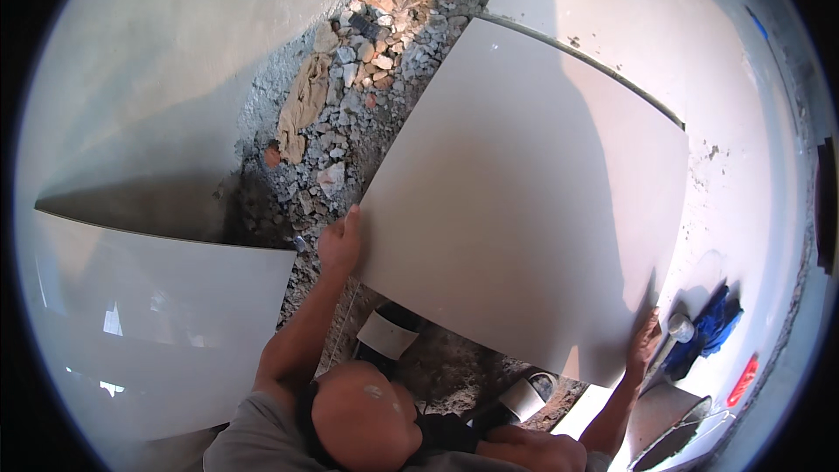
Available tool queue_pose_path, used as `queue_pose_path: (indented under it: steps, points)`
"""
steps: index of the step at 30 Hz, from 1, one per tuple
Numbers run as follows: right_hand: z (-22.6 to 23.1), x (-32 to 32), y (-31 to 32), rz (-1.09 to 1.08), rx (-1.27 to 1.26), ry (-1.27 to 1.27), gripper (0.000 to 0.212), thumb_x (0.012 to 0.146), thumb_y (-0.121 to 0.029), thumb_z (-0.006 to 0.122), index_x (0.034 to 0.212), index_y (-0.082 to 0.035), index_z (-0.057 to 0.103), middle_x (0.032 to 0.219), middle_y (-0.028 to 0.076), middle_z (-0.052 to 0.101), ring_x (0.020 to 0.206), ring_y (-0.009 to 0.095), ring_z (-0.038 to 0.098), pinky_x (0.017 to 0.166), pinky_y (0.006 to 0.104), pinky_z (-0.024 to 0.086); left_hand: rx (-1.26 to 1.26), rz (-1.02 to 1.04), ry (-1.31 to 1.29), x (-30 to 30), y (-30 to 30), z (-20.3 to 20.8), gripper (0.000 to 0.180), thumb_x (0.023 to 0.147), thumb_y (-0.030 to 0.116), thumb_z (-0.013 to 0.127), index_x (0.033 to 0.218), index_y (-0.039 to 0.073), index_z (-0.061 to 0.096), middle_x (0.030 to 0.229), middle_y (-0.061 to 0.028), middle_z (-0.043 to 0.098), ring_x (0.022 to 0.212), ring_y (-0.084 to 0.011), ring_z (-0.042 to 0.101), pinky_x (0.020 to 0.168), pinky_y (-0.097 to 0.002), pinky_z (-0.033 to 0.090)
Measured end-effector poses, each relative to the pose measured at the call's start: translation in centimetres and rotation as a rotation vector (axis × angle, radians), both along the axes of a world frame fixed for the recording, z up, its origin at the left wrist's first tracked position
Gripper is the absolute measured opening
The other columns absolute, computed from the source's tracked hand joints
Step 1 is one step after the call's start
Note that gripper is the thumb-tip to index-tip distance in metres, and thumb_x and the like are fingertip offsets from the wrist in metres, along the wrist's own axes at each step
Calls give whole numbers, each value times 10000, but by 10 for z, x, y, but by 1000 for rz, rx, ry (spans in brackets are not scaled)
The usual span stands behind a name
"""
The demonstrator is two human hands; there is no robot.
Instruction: The person spreads cement on the floor with a trowel, then places a large white tile onto the prepared area and taps it into place with a rubber mallet. The person repeats this process for a second tile.
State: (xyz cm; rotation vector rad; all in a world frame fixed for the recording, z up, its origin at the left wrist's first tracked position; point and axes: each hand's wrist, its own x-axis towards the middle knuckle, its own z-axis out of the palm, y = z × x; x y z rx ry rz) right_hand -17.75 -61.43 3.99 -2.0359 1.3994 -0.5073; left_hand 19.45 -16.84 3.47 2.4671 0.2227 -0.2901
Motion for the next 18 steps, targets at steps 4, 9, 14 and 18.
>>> queue_pose_path:
  steps: [4, 9, 14, 18]
  points:
    - [51, 8, 41, -29, -4, 21, 591, 972, -506, 413, 749, 36, 485, 633, 13, 346, 618, 133, 311, 541, 327, 289, -128, 5, 1, -6, 33, -10, 652, 916, 529, 465, 675, -71, 548, 557, -201, 489, 564, -264, 491, 600, -426, 410]
    - [137, 55, 42, 118, -71, 174, 545, 970, -439, 448, 737, 48, 519, 607, 76, 431, 599, 174, 369, 560, 357, 332, -261, 32, 47, 25, 39, -26, 650, 913, 521, 470, 713, -88, 575, 590, -219, 534, 593, -283, 513, 639, -437, 420]
    - [204, 106, 47, 194, -261, 334, 475, 982, -376, 454, 812, 52, 568, 650, 74, 521, 630, 160, 462, 591, 323, 402, -298, 218, 300, 37, 35, -40, 684, 875, 566, 487, 889, -102, 634, 827, -291, 628, 845, -378, 613, 794, -439, 440]
    - [289, 143, 63, 337, 259, 174, 482, 970, -350, 495, 1231, 51, 548, 941, 212, 668, 863, 192, 629, 821, 310, 486, -288, 235, 425, 43, 33, -31, 712, 873, 593, 459, 1055, -71, 637, 1017, -311, 629, 1098, -432, 563, 934, -406, 411]
